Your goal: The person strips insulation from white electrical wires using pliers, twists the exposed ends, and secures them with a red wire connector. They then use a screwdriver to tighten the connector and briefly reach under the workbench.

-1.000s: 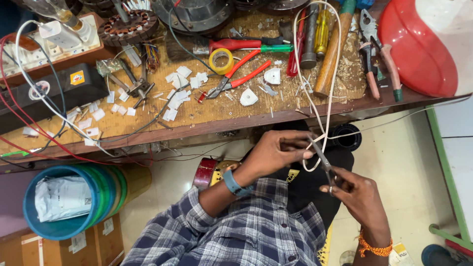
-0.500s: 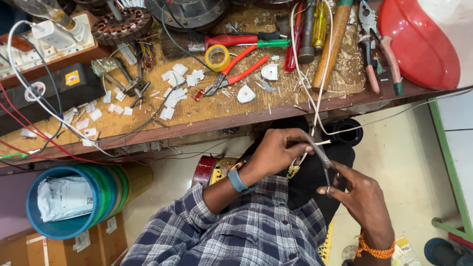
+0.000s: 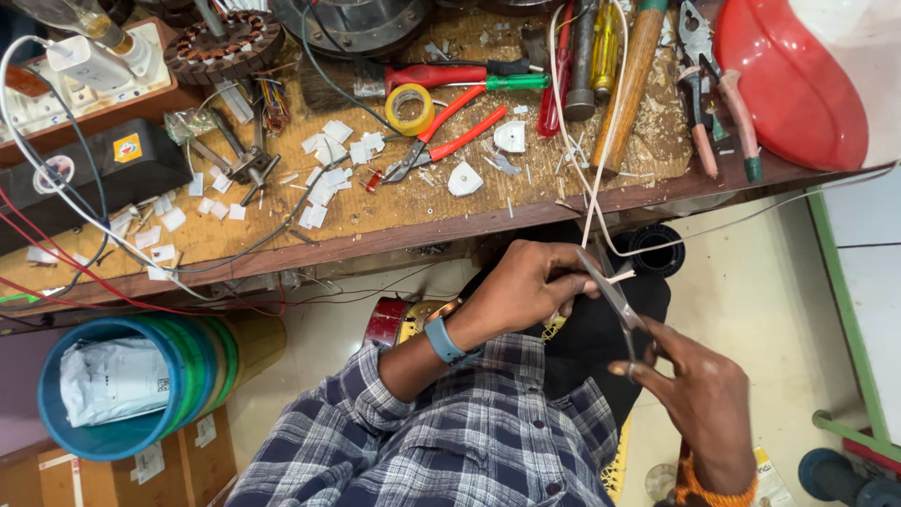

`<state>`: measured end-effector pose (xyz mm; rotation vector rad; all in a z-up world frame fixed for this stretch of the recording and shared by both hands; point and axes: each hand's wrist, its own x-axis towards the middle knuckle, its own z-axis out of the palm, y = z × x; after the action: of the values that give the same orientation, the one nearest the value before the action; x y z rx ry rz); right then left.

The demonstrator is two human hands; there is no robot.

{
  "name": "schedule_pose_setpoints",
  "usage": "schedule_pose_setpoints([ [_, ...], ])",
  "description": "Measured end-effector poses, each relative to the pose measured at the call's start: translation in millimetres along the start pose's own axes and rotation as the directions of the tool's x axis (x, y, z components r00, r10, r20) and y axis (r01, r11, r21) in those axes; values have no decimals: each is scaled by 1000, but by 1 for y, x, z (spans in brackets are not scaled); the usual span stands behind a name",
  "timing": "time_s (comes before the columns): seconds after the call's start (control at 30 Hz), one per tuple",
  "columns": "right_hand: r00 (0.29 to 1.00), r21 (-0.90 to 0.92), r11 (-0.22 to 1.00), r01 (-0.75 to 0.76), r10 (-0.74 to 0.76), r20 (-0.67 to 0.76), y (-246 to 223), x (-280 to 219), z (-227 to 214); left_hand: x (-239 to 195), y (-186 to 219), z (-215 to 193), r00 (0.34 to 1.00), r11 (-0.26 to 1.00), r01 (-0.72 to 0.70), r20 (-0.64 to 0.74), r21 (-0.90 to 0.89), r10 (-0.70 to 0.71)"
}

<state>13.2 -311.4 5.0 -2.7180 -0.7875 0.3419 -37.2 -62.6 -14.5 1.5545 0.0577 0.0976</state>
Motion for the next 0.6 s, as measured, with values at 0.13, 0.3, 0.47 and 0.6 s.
schedule_pose_setpoints([
  [0.13, 977, 143, 986, 90, -60, -204, 2, -17, -16, 3, 4, -11, 990, 985, 143, -5, -92, -144],
  [0.3, 963, 232, 966, -113, 164, -214, 36, 46, -23, -1, 1, -24, 972, 983, -180, -149, 44, 184],
  [0.47, 984, -142, 989, -47, 21, -179, 71, 171, -31, -19, -7, -24, 958, 995, -97, -270, 27, 101],
  [0.6, 970, -61, 984, -166, 174, 168, 79, 252, -59, -27, -7, -26, 948, 986, -162, -270, 43, 167],
])
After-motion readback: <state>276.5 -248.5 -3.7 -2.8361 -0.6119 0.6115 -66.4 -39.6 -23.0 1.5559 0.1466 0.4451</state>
